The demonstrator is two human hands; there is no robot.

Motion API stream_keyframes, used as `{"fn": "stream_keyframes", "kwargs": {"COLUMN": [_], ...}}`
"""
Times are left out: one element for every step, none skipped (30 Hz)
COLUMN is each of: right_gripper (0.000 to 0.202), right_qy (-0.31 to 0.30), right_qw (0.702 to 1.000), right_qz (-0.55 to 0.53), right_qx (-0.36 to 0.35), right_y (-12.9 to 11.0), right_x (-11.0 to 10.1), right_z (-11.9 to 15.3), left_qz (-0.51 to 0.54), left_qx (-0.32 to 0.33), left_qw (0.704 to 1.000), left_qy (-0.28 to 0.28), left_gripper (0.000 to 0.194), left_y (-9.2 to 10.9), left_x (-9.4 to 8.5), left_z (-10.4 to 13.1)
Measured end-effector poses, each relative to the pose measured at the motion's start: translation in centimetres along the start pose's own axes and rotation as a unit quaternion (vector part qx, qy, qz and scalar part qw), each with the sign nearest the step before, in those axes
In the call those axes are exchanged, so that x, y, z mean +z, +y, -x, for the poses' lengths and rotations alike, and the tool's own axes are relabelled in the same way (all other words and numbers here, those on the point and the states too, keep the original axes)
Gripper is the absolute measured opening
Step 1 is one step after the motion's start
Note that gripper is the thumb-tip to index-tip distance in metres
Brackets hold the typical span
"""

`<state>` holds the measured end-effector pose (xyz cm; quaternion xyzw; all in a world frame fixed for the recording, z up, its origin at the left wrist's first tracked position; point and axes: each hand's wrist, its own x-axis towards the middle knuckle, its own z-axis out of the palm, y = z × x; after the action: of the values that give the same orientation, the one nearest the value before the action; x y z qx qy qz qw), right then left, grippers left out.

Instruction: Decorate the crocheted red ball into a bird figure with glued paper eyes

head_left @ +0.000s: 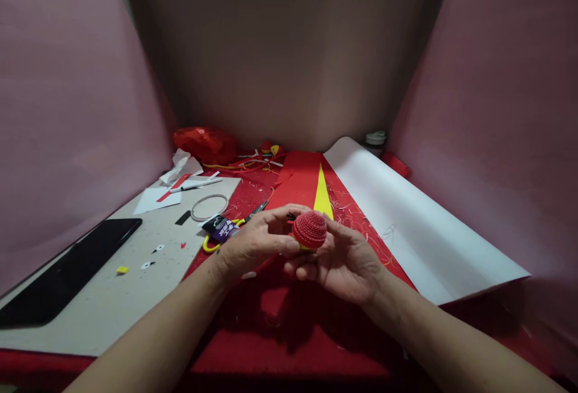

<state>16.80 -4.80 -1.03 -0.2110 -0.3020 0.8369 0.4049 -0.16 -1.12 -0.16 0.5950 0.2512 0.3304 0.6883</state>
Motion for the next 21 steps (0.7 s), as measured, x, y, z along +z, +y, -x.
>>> {"fn": "stream_keyframes", "kwargs": {"right_gripper": [0.046, 0.046, 0.045, 0.043, 0.042, 0.04, 0.04, 0.039, 0.038, 0.038, 0.037, 0.037, 0.036, 0.035, 0.034, 0.032, 0.03, 0.028, 0.027, 0.028, 0.03], "right_qy": [-0.001, 0.0, 0.005, 0.013, 0.022, 0.031, 0.039, 0.045, 0.05, 0.057, 0.063, 0.068, 0.074, 0.079, 0.085, 0.09, 0.101, 0.113, 0.124, 0.131, 0.138], "right_qw": [1.0, 1.0, 1.0, 1.0, 0.999, 0.998, 0.997, 0.996, 0.996, 0.995, 0.994, 0.993, 0.992, 0.991, 0.99, 0.989, 0.987, 0.985, 0.982, 0.981, 0.98], "right_qz": [-0.005, -0.01, -0.018, -0.028, -0.04, -0.052, -0.062, -0.069, -0.074, -0.079, -0.083, -0.086, -0.087, -0.089, -0.088, -0.087, -0.09, -0.092, -0.094, -0.091, -0.089], "right_qx": [0.001, 0.003, 0.001, -0.002, -0.008, -0.014, -0.017, -0.017, -0.019, -0.024, -0.032, -0.042, -0.053, -0.064, -0.072, -0.077, -0.085, -0.094, -0.104, -0.108, -0.112], "right_y": [0.0, 0.0, 0.0, 0.0, 0.0, 0.0, 0.0, 0.0, 0.0, -0.1, -0.2, -0.3, -0.4, -0.5, -0.7, -0.8, -0.9, -1.0, -1.1, -1.2, -1.3], "right_x": [0.1, 0.1, 0.1, 0.0, -0.1, -0.1, -0.2, -0.2, -0.3, -0.4, -0.4, -0.5, -0.6, -0.7, -0.8, -0.9, -1.0, -1.0, -1.1, -1.1, -1.1], "right_z": [0.0, 0.1, 0.1, 0.1, 0.1, 0.1, 0.0, 0.0, -0.1, -0.1, -0.2, -0.2, -0.2, -0.3, -0.2, -0.2, -0.2, -0.1, -0.1, -0.1, -0.1], "left_qz": [0.002, 0.003, 0.004, 0.007, 0.012, 0.021, 0.033, 0.046, 0.057, 0.066, 0.071, 0.075, 0.079, 0.082, 0.085, 0.088, 0.088, 0.086, 0.079, 0.069, 0.057], "left_qx": [-0.004, -0.006, -0.006, -0.006, -0.007, -0.006, -0.006, -0.004, 0.0, 0.007, 0.015, 0.025, 0.037, 0.048, 0.056, 0.063, 0.069, 0.075, 0.081, 0.083, 0.084], "left_qw": [1.0, 1.0, 1.0, 1.0, 1.0, 1.0, 0.999, 0.999, 0.998, 0.998, 0.997, 0.996, 0.993, 0.99, 0.986, 0.983, 0.979, 0.976, 0.973, 0.969, 0.964], "left_qy": [-0.003, -0.006, -0.01, -0.015, -0.019, -0.023, -0.024, -0.022, -0.013, 0.003, 0.024, 0.048, 0.075, 0.103, 0.129, 0.151, 0.17, 0.188, 0.203, 0.222, 0.244], "left_gripper": [0.047, 0.047, 0.047, 0.046, 0.047, 0.048, 0.05, 0.052, 0.053, 0.053, 0.052, 0.051, 0.049, 0.048, 0.046, 0.044, 0.042, 0.039, 0.036, 0.033, 0.029], "left_y": [-0.1, -0.1, -0.2, -0.3, -0.3, -0.4, -0.4, -0.5, -0.5, -0.5, -0.5, -0.4, -0.3, -0.2, -0.1, 0.0, 0.2, 0.5, 0.7, 1.1, 1.5], "left_x": [0.0, -0.1, -0.2, -0.2, -0.2, -0.3, -0.3, -0.3, -0.2, -0.2, -0.2, -0.3, -0.4, -0.5, -0.6, -0.8, -1.0, -1.2, -1.4, -1.5, -1.6], "left_z": [0.0, -0.1, -0.1, -0.1, -0.2, -0.2, -0.2, -0.3, -0.3, -0.4, -0.5, -0.5, -0.6, -0.6, -0.7, -0.7, -0.7, -0.6, -0.5, -0.4, -0.1]}}
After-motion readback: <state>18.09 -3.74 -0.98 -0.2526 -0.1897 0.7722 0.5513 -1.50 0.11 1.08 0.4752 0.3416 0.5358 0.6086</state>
